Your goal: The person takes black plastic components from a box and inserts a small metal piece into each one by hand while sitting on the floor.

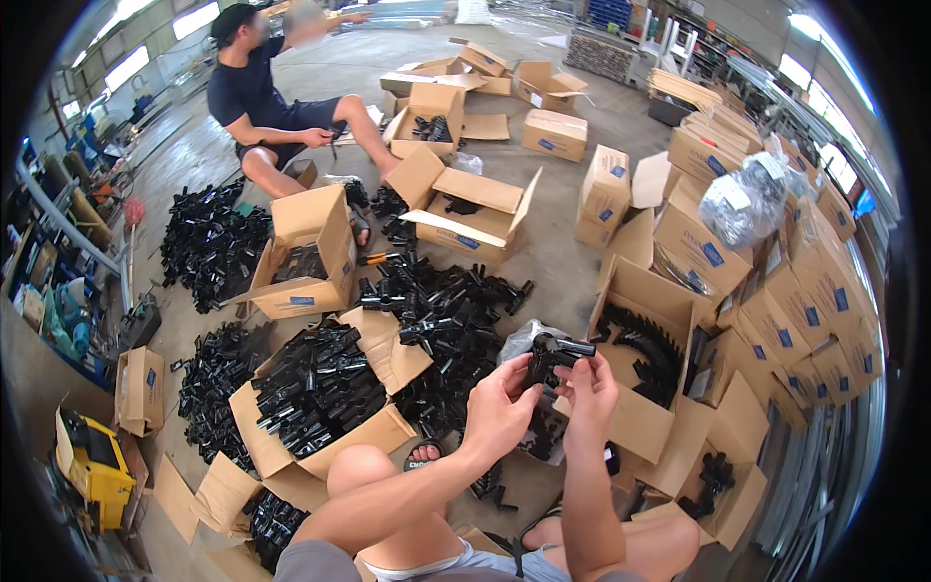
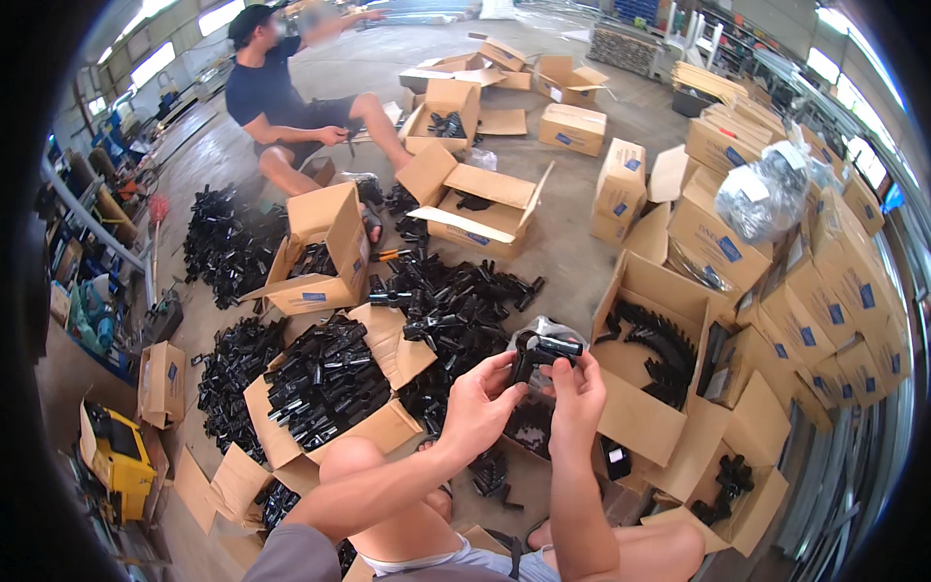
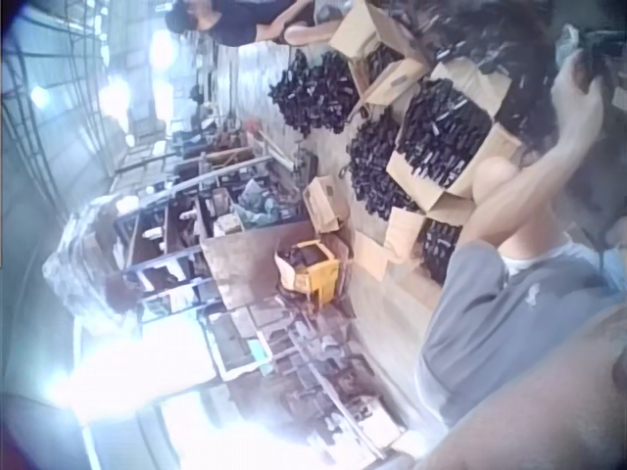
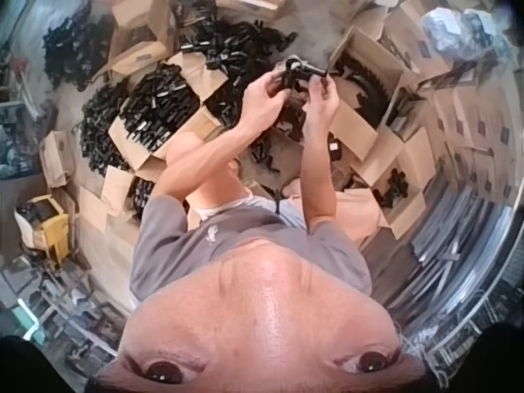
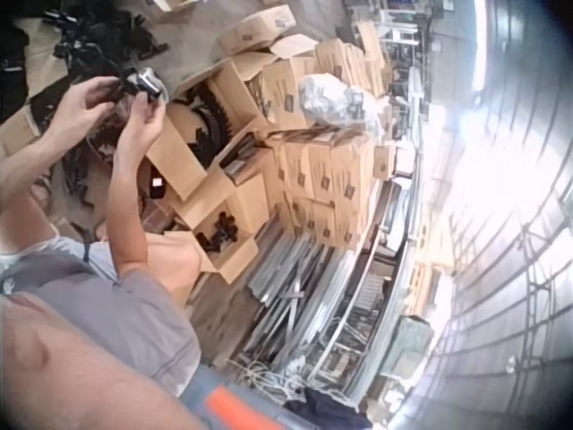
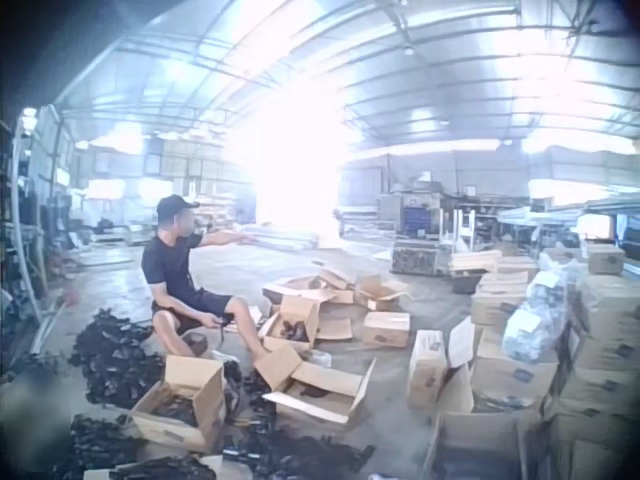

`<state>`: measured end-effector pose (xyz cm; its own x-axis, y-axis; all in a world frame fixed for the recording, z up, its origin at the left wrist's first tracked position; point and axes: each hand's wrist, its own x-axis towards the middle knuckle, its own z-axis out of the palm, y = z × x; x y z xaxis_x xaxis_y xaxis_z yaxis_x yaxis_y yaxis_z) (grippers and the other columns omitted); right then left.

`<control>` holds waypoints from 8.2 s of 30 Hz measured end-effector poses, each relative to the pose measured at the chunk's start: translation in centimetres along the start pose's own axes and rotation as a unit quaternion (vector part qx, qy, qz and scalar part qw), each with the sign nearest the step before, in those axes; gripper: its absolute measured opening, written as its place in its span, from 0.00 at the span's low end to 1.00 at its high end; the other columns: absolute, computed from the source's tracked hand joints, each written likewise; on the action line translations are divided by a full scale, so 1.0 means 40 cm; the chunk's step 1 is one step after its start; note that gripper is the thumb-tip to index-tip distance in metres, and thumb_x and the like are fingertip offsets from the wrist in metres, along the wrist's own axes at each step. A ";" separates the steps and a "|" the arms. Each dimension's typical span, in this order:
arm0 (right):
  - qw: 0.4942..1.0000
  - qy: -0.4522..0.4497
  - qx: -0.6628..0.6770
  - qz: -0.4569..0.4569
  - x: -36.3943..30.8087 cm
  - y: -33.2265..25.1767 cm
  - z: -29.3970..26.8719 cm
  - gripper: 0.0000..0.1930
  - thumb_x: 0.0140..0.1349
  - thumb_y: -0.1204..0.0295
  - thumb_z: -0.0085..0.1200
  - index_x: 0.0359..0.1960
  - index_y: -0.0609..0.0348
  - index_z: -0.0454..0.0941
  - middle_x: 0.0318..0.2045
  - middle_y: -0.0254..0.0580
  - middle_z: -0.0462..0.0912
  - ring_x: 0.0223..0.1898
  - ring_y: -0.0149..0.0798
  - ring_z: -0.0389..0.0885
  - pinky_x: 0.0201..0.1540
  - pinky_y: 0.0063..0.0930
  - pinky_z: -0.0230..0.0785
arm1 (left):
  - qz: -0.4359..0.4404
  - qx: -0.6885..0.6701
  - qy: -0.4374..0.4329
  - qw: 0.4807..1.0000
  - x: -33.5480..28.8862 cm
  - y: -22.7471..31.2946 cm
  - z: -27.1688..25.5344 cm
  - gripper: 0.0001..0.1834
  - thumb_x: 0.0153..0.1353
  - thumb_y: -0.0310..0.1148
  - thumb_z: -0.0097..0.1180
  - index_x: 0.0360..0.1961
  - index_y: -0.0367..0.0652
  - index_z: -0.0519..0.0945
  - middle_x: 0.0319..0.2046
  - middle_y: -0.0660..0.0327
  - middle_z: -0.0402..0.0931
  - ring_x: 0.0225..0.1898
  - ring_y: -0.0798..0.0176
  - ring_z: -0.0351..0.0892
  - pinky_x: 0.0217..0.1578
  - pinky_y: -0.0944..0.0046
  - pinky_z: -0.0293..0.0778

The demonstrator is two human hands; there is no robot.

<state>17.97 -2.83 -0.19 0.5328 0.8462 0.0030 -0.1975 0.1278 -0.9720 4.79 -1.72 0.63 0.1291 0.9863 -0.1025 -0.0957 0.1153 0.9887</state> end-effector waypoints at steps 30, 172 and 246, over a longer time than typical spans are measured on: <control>0.911 0.210 -0.330 -0.130 0.095 -0.253 -0.808 0.11 0.76 0.67 0.54 0.48 0.61 0.84 0.31 0.30 0.83 0.31 0.23 0.77 0.34 0.19 0.71 | -0.014 0.054 -0.163 0.985 0.015 0.024 -0.001 0.19 0.76 0.33 0.55 0.63 0.35 0.77 0.52 0.55 0.84 0.50 0.68 0.83 0.53 0.68 0.77; 0.989 -0.141 0.027 0.044 -0.083 0.054 -0.055 0.19 0.70 0.77 0.60 0.61 0.65 0.78 0.53 0.42 0.83 0.56 0.33 0.80 0.62 0.27 0.70 | -0.039 0.251 -0.246 0.935 0.001 0.035 -0.088 0.21 0.61 0.33 0.68 0.54 0.37 0.84 0.42 0.52 0.88 0.43 0.63 0.86 0.48 0.59 0.79; 0.864 -0.321 -0.377 -0.094 -0.072 -0.091 -0.108 0.20 0.61 0.69 0.69 0.51 0.67 0.80 0.44 0.51 0.84 0.45 0.47 0.85 0.49 0.37 0.77 | 0.123 0.395 -0.286 0.864 -0.018 0.049 -0.113 0.21 0.50 0.38 0.75 0.43 0.37 0.86 0.36 0.50 0.85 0.42 0.43 0.85 0.45 0.50 0.79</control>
<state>20.70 -7.98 2.31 -0.1160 0.9906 0.0720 0.5631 0.1253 -0.8169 0.05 -1.67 2.14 0.6887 0.7244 -0.0300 0.4846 -0.4292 0.7622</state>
